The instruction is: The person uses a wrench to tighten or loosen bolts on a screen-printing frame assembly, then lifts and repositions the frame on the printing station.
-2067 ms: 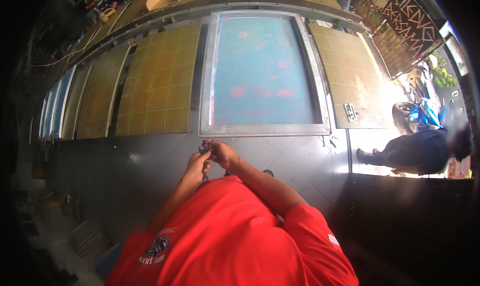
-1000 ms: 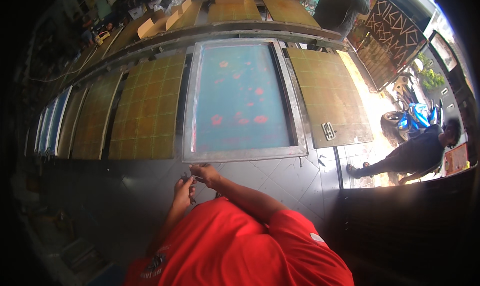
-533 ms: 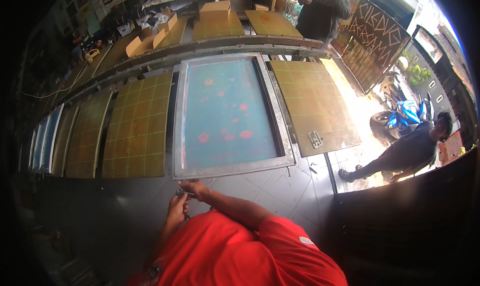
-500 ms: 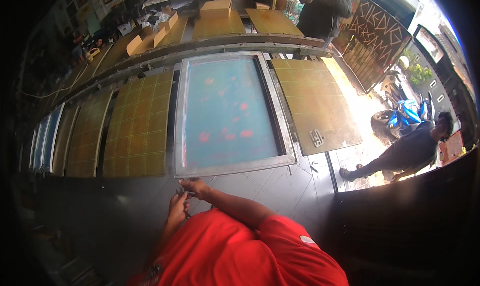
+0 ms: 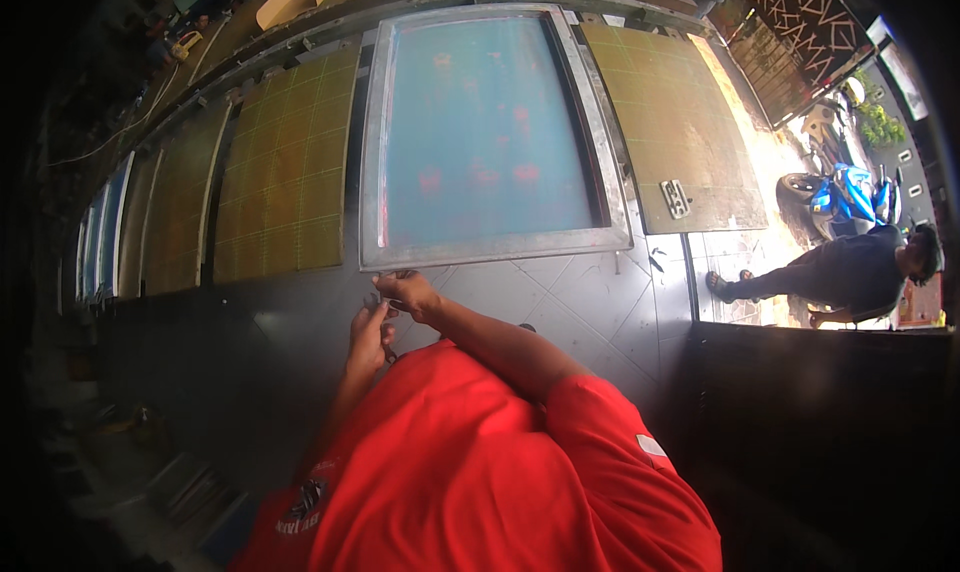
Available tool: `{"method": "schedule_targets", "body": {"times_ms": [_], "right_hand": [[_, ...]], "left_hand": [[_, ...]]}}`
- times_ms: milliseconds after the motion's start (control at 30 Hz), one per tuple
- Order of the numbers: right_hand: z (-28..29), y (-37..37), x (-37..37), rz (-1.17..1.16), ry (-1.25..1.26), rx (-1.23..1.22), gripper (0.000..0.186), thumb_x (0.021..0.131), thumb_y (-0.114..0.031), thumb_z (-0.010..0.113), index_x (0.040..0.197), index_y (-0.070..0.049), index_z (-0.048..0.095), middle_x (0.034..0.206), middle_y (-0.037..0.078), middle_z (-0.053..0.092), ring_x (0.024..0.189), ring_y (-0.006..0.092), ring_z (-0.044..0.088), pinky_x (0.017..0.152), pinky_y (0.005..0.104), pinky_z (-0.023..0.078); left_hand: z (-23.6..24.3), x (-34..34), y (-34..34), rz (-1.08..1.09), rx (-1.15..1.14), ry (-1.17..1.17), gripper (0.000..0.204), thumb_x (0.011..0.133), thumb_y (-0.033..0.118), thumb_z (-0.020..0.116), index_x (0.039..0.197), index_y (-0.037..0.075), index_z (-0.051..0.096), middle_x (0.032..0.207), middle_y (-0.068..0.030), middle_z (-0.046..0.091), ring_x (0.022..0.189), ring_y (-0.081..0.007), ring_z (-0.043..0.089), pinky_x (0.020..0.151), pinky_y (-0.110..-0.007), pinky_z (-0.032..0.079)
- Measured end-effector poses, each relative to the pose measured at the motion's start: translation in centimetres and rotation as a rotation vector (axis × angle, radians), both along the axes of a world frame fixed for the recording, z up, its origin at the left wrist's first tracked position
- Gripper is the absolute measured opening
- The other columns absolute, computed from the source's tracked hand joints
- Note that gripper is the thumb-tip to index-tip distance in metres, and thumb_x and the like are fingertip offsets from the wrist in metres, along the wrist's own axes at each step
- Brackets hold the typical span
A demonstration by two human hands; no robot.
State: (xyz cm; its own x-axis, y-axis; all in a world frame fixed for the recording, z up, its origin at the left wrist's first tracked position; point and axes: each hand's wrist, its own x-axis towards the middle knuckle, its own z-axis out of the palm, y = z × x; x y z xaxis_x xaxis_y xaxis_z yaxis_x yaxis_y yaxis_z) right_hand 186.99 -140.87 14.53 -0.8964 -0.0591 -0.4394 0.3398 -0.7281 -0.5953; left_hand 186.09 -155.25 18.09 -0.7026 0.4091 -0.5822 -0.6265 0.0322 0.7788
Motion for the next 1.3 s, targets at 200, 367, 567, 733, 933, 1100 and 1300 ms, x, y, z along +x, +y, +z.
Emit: {"method": "schedule_targets", "body": {"times_ms": [200,367,567,733,933,1100,1300], "right_hand": [[-0.2,-0.7,0.2,-0.092,-0.094,-0.191,0.022,0.088,-0.019,0.064,0.101,-0.001,0.061,0.097,0.008,0.062,0.076,0.0167,0.056,0.07,0.0319,0.049],[-0.1,-0.9,0.2,-0.06,-0.108,-0.069,0.021,0.088,-0.021,0.063,0.101,-0.004,0.062,0.092,0.006,0.062,0.074,0.0151,0.055,0.063,0.0305,0.048],[0.2,-0.9,-0.1,-0.045,-0.093,-0.161,0.02,0.089,-0.024,0.063,0.098,-0.006,0.058,0.081,0.004,0.057,0.066,0.015,0.053,0.05,0.0277,0.044],[0.5,-0.5,0.3,0.002,-0.01,-0.206,0.025,0.088,-0.029,0.064,0.095,-0.006,0.057,0.079,0.004,0.055,0.063,0.0166,0.053,0.05,0.0294,0.044],[0.5,-0.8,-0.3,-0.001,-0.155,-0.053,0.031,0.082,-0.031,0.071,0.089,-0.006,0.056,0.078,0.004,0.055,0.066,0.0167,0.053,0.052,0.0308,0.044],[-0.9,-1.1,-0.5,-0.062,-0.203,-0.045,0.033,0.082,-0.034,0.072,0.09,-0.006,0.057,0.081,0.004,0.056,0.072,0.0167,0.054,0.057,0.0315,0.045],[0.6,-0.5,0.5,-0.017,-0.138,0.007,0.028,0.085,-0.031,0.068,0.095,-0.005,0.062,0.1,0.004,0.061,0.099,0.0174,0.053,0.089,0.0355,0.043]], "left_hand": [[-0.8,-0.7,-0.9,0.039,0.094,-0.246,0.023,0.095,0.03,0.052,0.092,0.008,0.055,0.084,-0.0082,0.062,0.053,-0.0105,0.046,0.043,-0.022,0.032],[1.3,-0.3,-0.3,0.033,0.06,-0.25,0.023,0.094,0.03,0.054,0.097,0.008,0.054,0.086,-0.0073,0.063,0.057,-0.01,0.045,0.044,-0.022,0.032],[0.8,0.0,-0.2,0.033,0.031,-0.088,0.015,0.09,0.02,0.06,0.094,0.007,0.055,0.085,-0.0073,0.061,0.056,-0.0091,0.047,0.044,-0.02,0.033],[0.2,-0.5,-0.8,0.057,0.127,-0.286,0.016,0.091,0.023,0.057,0.092,0.007,0.055,0.086,-0.0082,0.061,0.055,-0.0114,0.046,0.043,-0.021,0.033],[0.8,0.1,0.0,0.072,0.121,-0.248,0.019,0.092,0.027,0.057,0.092,0.008,0.053,0.088,-0.0075,0.06,0.054,-0.0099,0.045,0.043,-0.021,0.032],[0.1,0.0,0.0,0.099,0.037,-0.15,0.019,0.093,0.028,0.056,0.094,0.009,0.053,0.084,-0.005,0.059,0.053,-0.0085,0.044,0.043,-0.02,0.031],[-1.4,-0.8,-1.5,0.077,0.148,-0.392,0.023,0.096,0.032,0.051,0.089,0.01,0.053,0.074,-0.0009,0.054,0.049,-0.0079,0.037,0.044,-0.022,0.028]]}}
